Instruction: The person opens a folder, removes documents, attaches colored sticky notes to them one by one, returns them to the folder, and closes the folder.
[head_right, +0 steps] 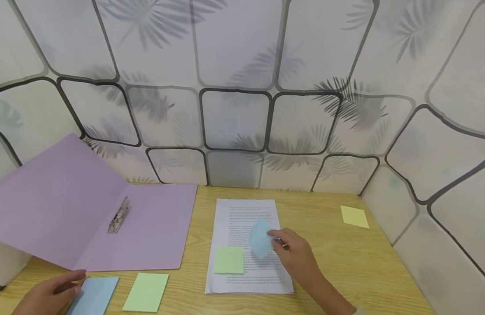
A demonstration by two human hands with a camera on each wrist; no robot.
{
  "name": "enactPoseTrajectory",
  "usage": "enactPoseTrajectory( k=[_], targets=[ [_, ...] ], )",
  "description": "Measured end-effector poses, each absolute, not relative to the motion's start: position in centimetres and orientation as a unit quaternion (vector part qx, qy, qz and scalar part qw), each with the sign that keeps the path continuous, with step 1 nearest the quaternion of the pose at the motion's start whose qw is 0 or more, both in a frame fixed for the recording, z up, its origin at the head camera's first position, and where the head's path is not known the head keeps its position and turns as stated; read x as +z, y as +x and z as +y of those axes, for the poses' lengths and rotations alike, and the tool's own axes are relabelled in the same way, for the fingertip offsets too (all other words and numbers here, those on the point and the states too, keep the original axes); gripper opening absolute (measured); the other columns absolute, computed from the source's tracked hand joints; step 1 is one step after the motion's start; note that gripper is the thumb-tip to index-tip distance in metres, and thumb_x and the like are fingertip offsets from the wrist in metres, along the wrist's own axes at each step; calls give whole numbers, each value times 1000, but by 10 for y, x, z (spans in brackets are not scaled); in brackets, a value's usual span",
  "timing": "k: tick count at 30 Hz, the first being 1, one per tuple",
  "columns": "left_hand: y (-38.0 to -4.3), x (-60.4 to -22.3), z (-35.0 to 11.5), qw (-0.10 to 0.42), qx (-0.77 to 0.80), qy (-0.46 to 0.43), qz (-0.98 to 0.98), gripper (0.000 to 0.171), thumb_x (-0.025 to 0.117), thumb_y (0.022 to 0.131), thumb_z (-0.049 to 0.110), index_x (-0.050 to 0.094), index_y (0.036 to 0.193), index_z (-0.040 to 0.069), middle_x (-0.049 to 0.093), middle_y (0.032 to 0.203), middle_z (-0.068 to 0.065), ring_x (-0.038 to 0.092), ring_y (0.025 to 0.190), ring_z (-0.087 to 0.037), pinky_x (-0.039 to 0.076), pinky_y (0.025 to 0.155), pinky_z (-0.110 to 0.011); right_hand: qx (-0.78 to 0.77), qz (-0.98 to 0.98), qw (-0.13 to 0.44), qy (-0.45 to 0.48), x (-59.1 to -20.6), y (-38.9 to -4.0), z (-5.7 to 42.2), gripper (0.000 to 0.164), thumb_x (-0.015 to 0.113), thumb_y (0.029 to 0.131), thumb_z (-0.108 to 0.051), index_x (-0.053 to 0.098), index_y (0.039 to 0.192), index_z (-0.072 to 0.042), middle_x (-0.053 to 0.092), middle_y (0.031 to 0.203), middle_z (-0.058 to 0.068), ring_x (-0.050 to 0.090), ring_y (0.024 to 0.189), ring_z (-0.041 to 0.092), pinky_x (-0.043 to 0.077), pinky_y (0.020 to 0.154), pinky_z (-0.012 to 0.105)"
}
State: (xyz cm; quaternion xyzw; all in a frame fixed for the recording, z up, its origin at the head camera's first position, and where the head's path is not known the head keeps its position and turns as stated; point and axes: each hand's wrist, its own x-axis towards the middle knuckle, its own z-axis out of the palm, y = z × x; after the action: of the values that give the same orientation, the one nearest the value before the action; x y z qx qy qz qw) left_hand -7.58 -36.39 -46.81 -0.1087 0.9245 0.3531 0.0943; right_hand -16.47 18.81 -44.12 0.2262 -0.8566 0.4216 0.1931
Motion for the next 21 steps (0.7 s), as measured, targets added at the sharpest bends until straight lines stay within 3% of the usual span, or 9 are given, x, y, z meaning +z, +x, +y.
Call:
enactPoseTrajectory(
  k=[2,9,15,21],
  targets=[
    [-77,-461,-355,83,359,-112,923,47,65,97,16,55,138,-7,64,129,-26,68,107,-32,58,85,-44,424,-854,195,228,-441,-165,189,28,72,86,9,75,107,-9,72,98,-1,63,78,2,57,61,22],
    [-91,-434,-273,38,466,-60,882,37,60,101,13,61,136,2,70,124,-13,68,101,-11,58,81,-25,426,-856,193,221,-444,-165,188,27,72,87,7,75,107,-10,73,98,-2,63,82,1,57,64,22],
    [-119,-421,-182,72,592,73,799,37,64,100,20,64,129,-2,71,116,-18,70,96,-22,61,81,-32,432,-854,193,217,-443,-164,184,28,72,86,9,75,107,-10,72,97,-2,62,82,1,58,64,22],
    [-155,-420,-111,115,624,160,756,32,60,102,22,66,126,2,70,116,-16,69,100,-31,59,88,-38,409,-852,219,245,-441,-163,176,32,74,82,13,75,106,-8,71,94,-2,64,80,1,58,63,22]
  ],
)
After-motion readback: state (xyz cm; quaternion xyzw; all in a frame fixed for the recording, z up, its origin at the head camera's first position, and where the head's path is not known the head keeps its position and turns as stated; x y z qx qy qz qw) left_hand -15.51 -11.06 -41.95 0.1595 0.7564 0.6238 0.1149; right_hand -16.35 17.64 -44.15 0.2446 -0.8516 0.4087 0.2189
